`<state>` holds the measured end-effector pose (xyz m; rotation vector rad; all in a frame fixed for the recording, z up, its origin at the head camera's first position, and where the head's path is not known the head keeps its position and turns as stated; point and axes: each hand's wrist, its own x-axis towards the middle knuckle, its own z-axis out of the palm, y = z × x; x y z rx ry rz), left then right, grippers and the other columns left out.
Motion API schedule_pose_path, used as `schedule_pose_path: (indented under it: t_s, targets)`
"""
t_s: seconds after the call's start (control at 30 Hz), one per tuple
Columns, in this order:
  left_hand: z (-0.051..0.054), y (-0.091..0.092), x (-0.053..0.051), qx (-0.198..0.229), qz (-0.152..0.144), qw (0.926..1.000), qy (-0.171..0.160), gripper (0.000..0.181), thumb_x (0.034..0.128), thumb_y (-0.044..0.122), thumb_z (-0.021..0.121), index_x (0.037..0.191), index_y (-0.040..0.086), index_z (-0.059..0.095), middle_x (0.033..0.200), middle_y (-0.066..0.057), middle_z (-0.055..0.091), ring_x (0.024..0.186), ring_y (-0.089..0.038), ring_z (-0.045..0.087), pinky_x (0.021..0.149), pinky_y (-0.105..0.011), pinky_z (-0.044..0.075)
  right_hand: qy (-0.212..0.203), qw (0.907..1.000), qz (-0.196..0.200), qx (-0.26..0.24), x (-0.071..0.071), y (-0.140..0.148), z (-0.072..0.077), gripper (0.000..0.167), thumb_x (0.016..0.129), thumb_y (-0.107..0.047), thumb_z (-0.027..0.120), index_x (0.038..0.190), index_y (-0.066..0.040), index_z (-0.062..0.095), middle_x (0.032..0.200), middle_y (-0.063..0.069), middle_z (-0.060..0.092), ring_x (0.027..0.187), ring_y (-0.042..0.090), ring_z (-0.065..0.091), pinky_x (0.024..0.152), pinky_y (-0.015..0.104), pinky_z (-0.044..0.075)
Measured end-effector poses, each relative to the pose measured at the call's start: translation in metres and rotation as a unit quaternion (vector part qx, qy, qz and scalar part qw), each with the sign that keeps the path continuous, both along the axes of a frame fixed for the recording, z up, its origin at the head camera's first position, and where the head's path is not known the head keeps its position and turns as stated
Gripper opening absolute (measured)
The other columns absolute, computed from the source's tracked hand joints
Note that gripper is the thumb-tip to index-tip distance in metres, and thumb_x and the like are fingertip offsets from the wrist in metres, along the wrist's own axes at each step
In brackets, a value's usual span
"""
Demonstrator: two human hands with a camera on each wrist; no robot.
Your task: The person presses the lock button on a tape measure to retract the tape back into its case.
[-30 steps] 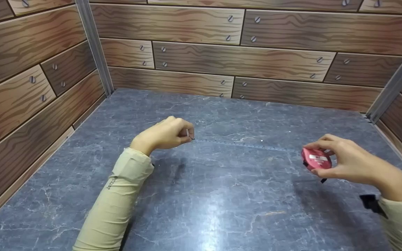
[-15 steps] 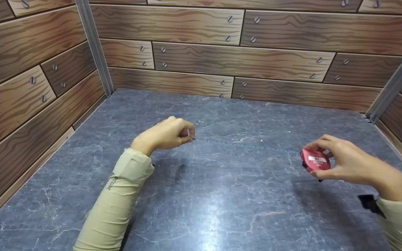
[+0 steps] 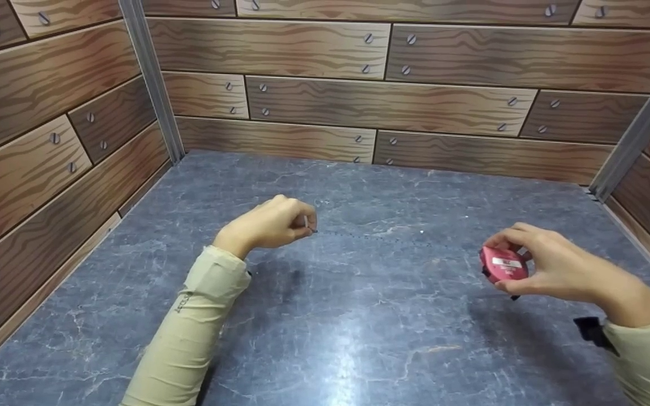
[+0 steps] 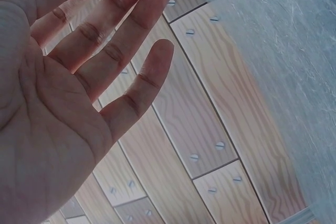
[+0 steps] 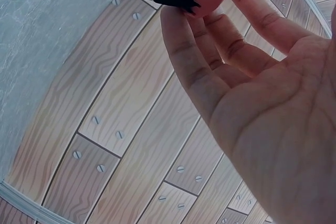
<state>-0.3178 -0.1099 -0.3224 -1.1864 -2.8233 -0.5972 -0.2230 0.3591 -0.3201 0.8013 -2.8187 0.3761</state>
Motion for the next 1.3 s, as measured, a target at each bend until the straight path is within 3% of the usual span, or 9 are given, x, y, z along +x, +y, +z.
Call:
schedule_pose_path:
  t_s: [0.37, 0.7, 1.3]
  targets:
    - [-0.001, -0.003, -0.003, -0.003, 0.005, 0.9998, -0.016, 0.01, 0.1036, 0.011, 0.069, 0.108, 0.008, 0.077, 0.071, 0.003, 0.059, 0.063, -0.007, 0.049, 0.073, -0.031, 0.05, -0.021, 0.9998, 0.004, 0.003, -0.004, -0.004, -0.001, 0.058, 0.071, -0.027, 0.097, 0.123, -0.015, 0.073, 0.112, -0.003, 0.067, 0.093, 0.008, 0.057, 0.075, 0.027, 0.051]
    - [0.001, 0.0, -0.002, -0.007, 0.002, 0.9999, -0.007, 0.007, 0.1023, 0.01, 0.069, 0.103, 0.011, 0.076, 0.071, 0.003, 0.059, 0.065, -0.007, 0.049, 0.072, -0.031, 0.05, -0.019, 0.9998, 0.011, 0.004, -0.005, -0.008, -0.001, 0.059, 0.071, -0.029, 0.098, 0.123, -0.015, 0.073, 0.112, -0.003, 0.067, 0.095, 0.009, 0.06, 0.077, 0.027, 0.052]
    - [0.0, 0.003, -0.003, -0.011, -0.008, 0.9999, -0.007, 0.005, 0.1, 0.011, 0.073, 0.1, 0.011, 0.078, 0.073, -0.001, 0.067, 0.064, -0.007, 0.052, 0.066, -0.028, 0.048, -0.041, 0.9989, 0.022, -0.002, -0.009, -0.02, 0.001, 0.059, 0.074, -0.028, 0.097, 0.127, -0.015, 0.073, 0.113, -0.002, 0.068, 0.093, 0.01, 0.059, 0.076, 0.025, 0.052]
